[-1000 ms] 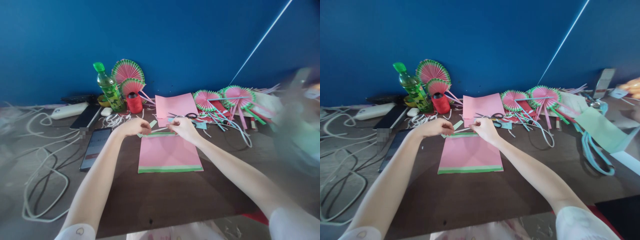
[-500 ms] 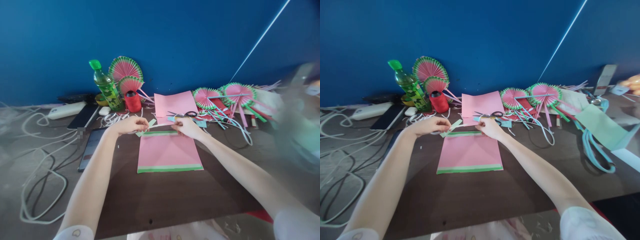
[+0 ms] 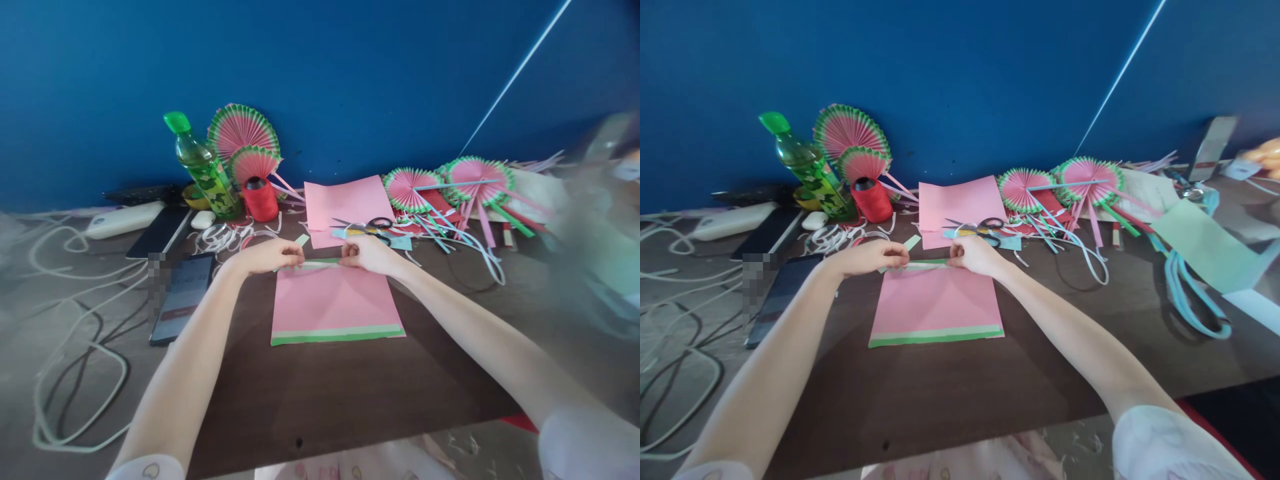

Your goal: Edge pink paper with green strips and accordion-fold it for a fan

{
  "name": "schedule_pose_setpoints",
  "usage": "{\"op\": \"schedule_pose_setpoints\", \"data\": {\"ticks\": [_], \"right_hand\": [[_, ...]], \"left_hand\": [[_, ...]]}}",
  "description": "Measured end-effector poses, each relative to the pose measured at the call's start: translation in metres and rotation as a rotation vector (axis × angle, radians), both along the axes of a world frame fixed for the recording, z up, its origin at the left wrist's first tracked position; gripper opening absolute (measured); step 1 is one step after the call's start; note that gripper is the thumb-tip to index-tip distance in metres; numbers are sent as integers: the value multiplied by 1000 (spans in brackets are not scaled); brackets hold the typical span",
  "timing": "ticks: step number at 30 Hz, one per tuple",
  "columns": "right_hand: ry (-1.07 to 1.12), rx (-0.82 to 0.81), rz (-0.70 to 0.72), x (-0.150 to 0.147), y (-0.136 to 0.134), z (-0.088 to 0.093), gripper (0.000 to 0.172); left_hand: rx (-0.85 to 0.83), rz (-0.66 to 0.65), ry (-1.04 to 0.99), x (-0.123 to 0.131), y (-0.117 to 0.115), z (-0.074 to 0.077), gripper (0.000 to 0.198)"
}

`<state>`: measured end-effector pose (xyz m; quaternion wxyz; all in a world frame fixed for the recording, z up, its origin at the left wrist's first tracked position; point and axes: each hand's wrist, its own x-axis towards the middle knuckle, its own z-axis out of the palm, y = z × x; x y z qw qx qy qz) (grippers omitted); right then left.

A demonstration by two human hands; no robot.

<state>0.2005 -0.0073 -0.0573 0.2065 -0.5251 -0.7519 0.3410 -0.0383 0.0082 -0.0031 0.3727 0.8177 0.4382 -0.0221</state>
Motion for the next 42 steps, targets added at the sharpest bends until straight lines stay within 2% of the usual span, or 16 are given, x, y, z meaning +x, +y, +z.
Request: {"op": "schedule_pose_setpoints", "data": {"ticks": [20,28,42], "right_hand": [[-44,49,21,1,0,5,12],[-148,83,-32,-5,-4,10,25],[-274,117,-56,-8,-4,8,27]], "left_hand": [[65,-1,88,5,4,-9,20],[103,6,114,7,4,-11,22],[138,26,160,8,5,-14,20]]}}
